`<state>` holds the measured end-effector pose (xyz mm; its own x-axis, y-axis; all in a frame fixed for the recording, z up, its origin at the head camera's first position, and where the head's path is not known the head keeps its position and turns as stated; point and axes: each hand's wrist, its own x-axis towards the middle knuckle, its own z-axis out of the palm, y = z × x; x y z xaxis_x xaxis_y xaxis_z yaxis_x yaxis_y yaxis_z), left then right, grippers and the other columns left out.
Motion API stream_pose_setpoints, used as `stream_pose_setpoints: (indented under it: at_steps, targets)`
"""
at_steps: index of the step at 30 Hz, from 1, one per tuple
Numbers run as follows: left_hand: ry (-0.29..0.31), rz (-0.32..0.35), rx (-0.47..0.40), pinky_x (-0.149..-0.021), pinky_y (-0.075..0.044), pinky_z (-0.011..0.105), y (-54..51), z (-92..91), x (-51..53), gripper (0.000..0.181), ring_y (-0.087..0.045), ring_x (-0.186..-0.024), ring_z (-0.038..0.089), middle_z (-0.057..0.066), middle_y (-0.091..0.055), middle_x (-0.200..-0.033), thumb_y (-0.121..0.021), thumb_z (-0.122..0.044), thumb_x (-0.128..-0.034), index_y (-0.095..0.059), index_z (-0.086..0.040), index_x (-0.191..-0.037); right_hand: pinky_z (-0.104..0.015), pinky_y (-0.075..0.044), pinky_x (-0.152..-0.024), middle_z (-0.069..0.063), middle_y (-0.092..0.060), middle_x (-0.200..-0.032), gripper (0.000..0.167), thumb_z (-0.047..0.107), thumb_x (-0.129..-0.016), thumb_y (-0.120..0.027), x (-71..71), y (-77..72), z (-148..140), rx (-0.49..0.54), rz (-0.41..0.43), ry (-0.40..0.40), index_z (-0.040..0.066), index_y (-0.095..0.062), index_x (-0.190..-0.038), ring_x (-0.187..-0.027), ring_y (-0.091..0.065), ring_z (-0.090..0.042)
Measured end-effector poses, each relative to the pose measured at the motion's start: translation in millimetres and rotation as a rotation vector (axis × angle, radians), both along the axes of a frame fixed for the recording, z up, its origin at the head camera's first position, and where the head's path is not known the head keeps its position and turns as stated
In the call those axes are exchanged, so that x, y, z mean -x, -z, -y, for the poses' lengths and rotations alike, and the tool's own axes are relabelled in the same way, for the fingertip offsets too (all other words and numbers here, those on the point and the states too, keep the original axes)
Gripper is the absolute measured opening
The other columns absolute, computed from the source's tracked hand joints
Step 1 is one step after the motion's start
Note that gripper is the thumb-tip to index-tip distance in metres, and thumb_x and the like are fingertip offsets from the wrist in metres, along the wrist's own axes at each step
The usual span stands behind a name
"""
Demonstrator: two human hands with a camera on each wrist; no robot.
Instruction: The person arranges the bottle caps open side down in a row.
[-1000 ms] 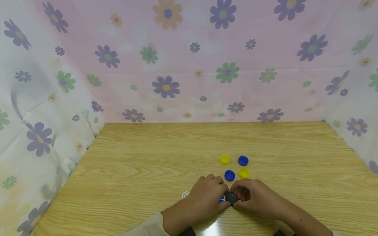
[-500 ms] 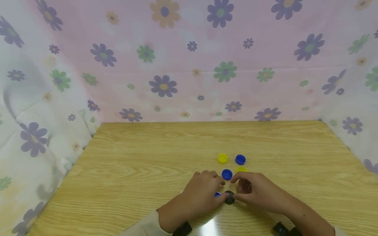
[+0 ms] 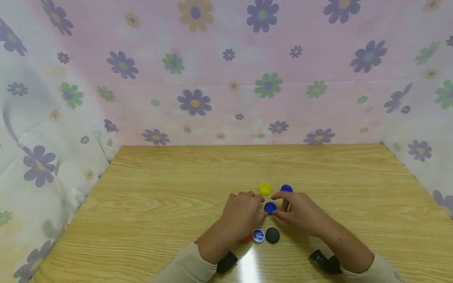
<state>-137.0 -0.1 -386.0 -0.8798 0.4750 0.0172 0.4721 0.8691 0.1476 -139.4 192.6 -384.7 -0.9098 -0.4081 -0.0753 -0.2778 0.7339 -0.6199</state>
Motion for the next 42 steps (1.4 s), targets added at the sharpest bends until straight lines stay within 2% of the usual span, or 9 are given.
stream_pose_setpoints:
  at_steps: [6, 13, 22, 31, 37, 42]
  targets:
    - [0.008, 0.018, 0.058, -0.085, -0.053, 0.042, 2.3, -2.8, -0.2, 0.034, -0.066, -0.098, 0.017, -0.003, -0.072, -0.109, -0.063, -0.046, -0.0965, -0.071, -0.024, -0.121, -0.021, -0.045, -0.053, 0.008, -0.060, -0.067, 0.041, 0.015, -0.086, -0.078, 0.9, 3.0, 4.7, -0.050, 0.020, 0.013, 0.001, -0.067, -0.123, -0.058, -0.053, -0.006]
    - [0.023, 0.023, 0.051, -0.086, -0.053, 0.042, 4.4, -0.2, -5.6, 0.034, -0.063, -0.098, 0.018, -0.002, -0.070, -0.107, -0.063, -0.044, -0.0970, -0.070, -0.023, -0.122, -0.022, -0.043, -0.053, 0.005, -0.058, -0.065, 0.033, 0.010, -0.085, -0.079, -2.0, 5.8, 9.2, -0.040, 0.065, 0.038, 0.005, -0.070, -0.116, -0.058, -0.052, -0.009]
    - [0.047, 0.012, 0.058, -0.086, -0.053, 0.042, 9.8, -2.3, -8.5, 0.032, -0.063, -0.099, 0.017, -0.004, -0.069, -0.107, -0.064, -0.044, -0.0966, -0.070, -0.026, -0.123, -0.022, -0.042, -0.052, 0.005, -0.056, -0.064, 0.030, 0.010, -0.085, -0.079, -4.2, 11.9, 9.1, -0.063, 0.058, 0.055, 0.006, -0.068, -0.113, -0.057, -0.051, -0.009]
    - [0.046, -0.002, 0.055, -0.083, -0.052, 0.040, 8.5, -3.5, -7.0, 0.032, -0.062, -0.098, 0.015, -0.004, -0.068, -0.105, -0.065, -0.044, -0.0962, -0.070, -0.026, -0.123, -0.021, -0.041, -0.050, 0.006, -0.056, -0.062, 0.033, 0.010, -0.086, -0.078, -3.6, 13.0, 8.0, -0.061, 0.036, 0.036, 0.003, -0.068, -0.116, -0.054, -0.051, -0.007]
    - [0.043, 0.014, 0.036, -0.084, -0.052, 0.040, 6.8, -4.2, -4.3, 0.034, -0.062, -0.097, 0.015, -0.004, -0.068, -0.105, -0.066, -0.044, -0.0957, -0.070, -0.025, -0.123, -0.021, -0.042, -0.051, 0.007, -0.057, -0.064, 0.033, 0.011, -0.086, -0.078, -0.8, 12.0, 8.1, -0.070, 0.030, 0.047, 0.003, -0.067, -0.117, -0.056, -0.051, -0.007]
    - [0.022, 0.035, -0.048, -0.084, -0.052, 0.038, 3.2, -5.3, -0.7, 0.032, -0.065, -0.098, 0.014, -0.006, -0.072, -0.107, -0.066, -0.040, -0.0959, -0.070, -0.021, -0.121, -0.021, -0.044, -0.054, 0.008, -0.062, -0.068, 0.033, 0.013, -0.087, -0.078, -1.0, 6.1, 6.8, -0.053, -0.027, 0.031, 0.003, -0.066, -0.116, -0.058, -0.053, -0.004]
